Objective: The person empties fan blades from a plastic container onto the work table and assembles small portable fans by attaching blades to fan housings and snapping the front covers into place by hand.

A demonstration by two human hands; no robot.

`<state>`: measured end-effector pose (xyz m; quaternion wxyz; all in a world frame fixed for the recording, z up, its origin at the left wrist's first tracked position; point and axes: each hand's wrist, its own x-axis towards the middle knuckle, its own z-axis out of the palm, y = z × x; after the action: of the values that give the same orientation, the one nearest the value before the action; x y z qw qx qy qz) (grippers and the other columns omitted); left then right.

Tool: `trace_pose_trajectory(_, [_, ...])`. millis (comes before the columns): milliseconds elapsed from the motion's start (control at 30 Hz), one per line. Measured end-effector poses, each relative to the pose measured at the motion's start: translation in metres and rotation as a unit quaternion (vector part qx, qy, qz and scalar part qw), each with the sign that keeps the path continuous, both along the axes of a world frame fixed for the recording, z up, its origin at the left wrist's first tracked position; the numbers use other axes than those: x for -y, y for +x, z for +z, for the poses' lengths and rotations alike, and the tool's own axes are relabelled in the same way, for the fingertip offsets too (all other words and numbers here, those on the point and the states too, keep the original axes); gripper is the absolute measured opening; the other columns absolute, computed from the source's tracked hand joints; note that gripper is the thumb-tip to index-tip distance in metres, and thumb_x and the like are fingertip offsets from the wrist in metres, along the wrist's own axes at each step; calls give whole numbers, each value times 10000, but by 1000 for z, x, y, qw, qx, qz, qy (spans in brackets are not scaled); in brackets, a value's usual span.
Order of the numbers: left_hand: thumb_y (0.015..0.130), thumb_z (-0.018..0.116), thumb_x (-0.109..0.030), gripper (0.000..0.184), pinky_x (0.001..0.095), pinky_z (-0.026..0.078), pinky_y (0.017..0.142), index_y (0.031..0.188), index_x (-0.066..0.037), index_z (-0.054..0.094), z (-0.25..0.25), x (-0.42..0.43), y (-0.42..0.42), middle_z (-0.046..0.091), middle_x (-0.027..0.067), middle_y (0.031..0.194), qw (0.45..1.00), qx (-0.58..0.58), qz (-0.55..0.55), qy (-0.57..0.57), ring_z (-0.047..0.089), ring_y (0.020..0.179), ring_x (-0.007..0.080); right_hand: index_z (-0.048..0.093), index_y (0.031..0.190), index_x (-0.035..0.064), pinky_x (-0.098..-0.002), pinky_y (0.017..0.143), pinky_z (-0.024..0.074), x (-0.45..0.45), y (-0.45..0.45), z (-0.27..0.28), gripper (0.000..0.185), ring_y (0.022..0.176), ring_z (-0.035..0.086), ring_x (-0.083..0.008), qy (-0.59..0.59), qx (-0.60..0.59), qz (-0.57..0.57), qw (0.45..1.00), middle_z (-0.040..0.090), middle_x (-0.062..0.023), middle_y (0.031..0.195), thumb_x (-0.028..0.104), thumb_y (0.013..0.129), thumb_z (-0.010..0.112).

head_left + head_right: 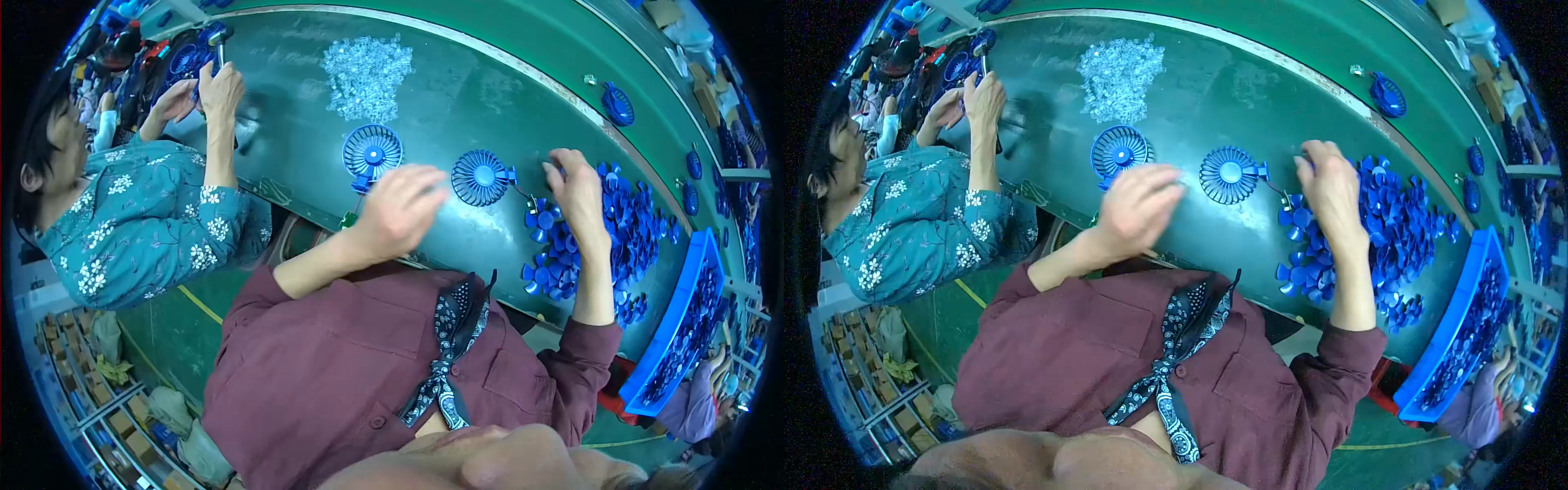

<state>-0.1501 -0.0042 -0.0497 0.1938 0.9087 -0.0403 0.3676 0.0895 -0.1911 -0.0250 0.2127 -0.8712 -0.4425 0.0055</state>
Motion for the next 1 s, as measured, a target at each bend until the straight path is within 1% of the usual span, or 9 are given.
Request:
trace_pose_trajectory(100, [750, 700, -44, 258, 388, 476, 763, 997, -34, 628, -7, -30, -18, 631, 106, 1005, 995, -52, 81, -7, 613, 888, 278, 653, 890, 37, -431, 746, 498, -39, -13, -6, 107, 841, 632, -354, 56, -52, 87, 993, 646, -166, 865, 115, 817, 647])
trace_pose_trajectory(200, [744, 722, -73, 275, 382, 457, 755, 997, -29, 625, -16, -37, -30, 621, 89, 961, 991, -90, 96, 13, 597, 859, 265, 653, 903, 29, -437, 749, 500, -87, -29, -19, 119, 844, 630, -357, 74, -108, 134, 982, 645, -171, 876, 120, 829, 629])
trace_pose_trajectory(300, [752, 668, -63, 258, 363, 428, 754, 1005, -32, 625, -26, -38, -36, 602, 61, 913, 990, -100, 91, 37, 573, 818, 229, 649, 935, 11, -383, 740, 500, -130, -43, -29, 140, 830, 639, -319, 64, -117, 165, 977, 648, -158, 887, 93, 821, 652])
trace_pose_trajectory(467, [767, 579, -121, 231, 339, 417, 737, 973, -31, 632, -29, -41, -38, 583, 39, 881, 993, -71, 70, 67, 554, 802, 176, 649, 933, 12, -390, 715, 498, -182, -56, -44, 160, 793, 632, -307, 55, -122, 171, 976, 640, -155, 859, 112, 808, 669])
trace_pose_trajectory(600, [750, 605, -119, 240, 358, 459, 819, 969, -38, 661, -28, -40, -41, 626, 46, 938, 996, -79, -7, 44, 586, 864, 181, 645, 914, 14, -384, 695, 500, -197, -64, -52, 164, 757, 630, -278, 24, -118, 167, 979, 638, -143, 846, 124, 799, 684])
trace_pose_trajectory(767, [754, 606, -114, 227, 374, 466, 842, 960, -36, 660, -29, -48, -36, 623, 49, 937, 995, -89, -19, 43, 590, 887, 190, 631, 881, 12, -374, 681, 499, -200, -59, -57, 129, 724, 626, -263, 15, -107, 162, 981, 635, -134, 820, 101, 795, 665])
trace_pose_trajectory(933, [776, 601, -91, 235, 419, 449, 921, 1003, -42, 641, -17, -59, -30, 619, 58, 969, 992, -113, -4, 50, 596, 945, 223, 620, 874, -1, -322, 663, 491, -191, -50, -43, 106, 717, 629, -179, 76, -181, 130, 972, 636, -112, 750, 82, 810, 631])
trace_pose_trajectory(967, [776, 601, -91, 235, 419, 449, 921, 1003, -42, 641, -15, -59, -30, 619, 58, 969, 992, -112, -8, 50, 596, 945, 223, 633, 870, -8, -284, 636, 489, -187, -45, -43, 100, 692, 615, -126, 82, -198, 119, 969, 648, -78, 749, 72, 810, 637])
trace_pose_trajectory(1000, [774, 604, -78, 235, 423, 447, 925, 1004, -41, 639, -13, -57, -30, 621, 58, 972, 995, -91, 8, 27, 595, 948, 226, 633, 855, -13, -308, 625, 492, -182, -39, -44, 104, 670, 623, -155, 99, -234, 97, 962, 657, -106, 760, 63, 784, 631])
